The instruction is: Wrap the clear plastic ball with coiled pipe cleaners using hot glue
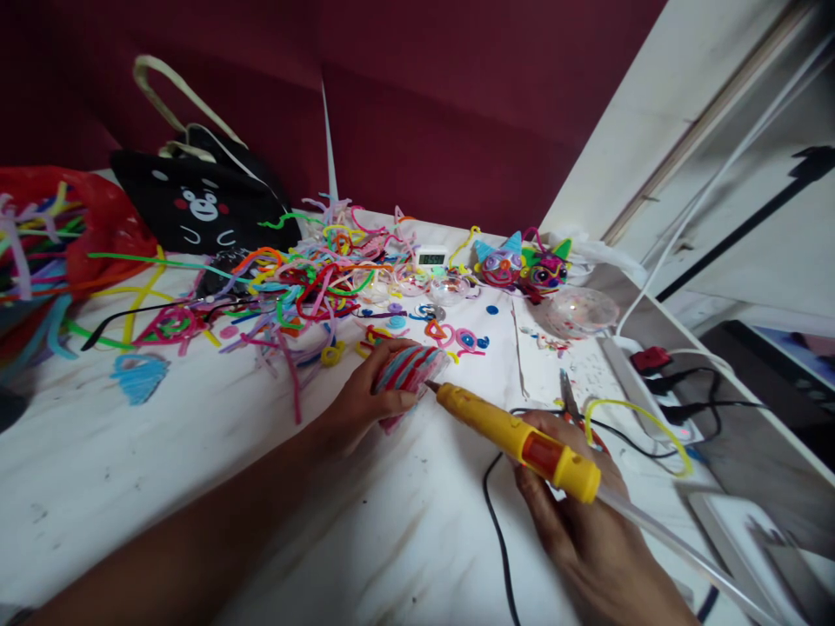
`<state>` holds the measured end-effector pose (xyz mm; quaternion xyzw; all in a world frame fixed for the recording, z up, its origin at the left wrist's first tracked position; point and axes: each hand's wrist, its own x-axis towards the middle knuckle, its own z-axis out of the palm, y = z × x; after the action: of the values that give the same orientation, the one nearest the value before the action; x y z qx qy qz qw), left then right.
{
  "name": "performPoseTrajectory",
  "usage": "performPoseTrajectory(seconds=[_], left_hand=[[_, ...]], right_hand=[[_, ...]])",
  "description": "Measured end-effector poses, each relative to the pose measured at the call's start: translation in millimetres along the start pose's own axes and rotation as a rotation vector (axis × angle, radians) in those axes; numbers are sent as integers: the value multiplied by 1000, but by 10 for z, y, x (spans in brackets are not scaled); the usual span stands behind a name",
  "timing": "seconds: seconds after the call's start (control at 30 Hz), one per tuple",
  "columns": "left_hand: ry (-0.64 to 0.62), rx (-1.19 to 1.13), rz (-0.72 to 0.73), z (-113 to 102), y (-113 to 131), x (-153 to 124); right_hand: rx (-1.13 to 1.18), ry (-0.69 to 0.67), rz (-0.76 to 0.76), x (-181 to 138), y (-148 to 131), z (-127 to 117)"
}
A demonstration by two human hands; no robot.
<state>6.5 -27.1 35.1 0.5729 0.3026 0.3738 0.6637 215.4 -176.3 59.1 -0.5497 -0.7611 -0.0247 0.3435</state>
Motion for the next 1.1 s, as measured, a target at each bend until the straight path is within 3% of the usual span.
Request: performPoseTrajectory(seconds=[0.13,0.23,0.37,0.47,0.6,0.7,0.8,0.87,0.97,1.1], left_hand=[[-10,27,25,-20,-6,4],[-26,69,42,-55,-7,16],[23,213,137,-104,40,37],[66,318,255,-100,115,30],[61,404,279,-59,176,-14],[50,444,294,-22,186,-46],[32,454,313,19,205,-73],[23,467,326,42,219,-91],[15,508,374,57,210,-111],[4,577,454,53,144,-122]], right_hand=[[55,74,108,-69,15,45],[131,137,328,-83,51,47],[332,-16,618,47,142,-5],[444,-197,722,131,242,22],[567,-435,741,122,367,156],[378,-524,719,113,409,217],[78,-538,625,146,373,202],[-5,-445,557,178,292,166],[193,-265,504,235,88,118],[766,-239,586,356,-210,147]])
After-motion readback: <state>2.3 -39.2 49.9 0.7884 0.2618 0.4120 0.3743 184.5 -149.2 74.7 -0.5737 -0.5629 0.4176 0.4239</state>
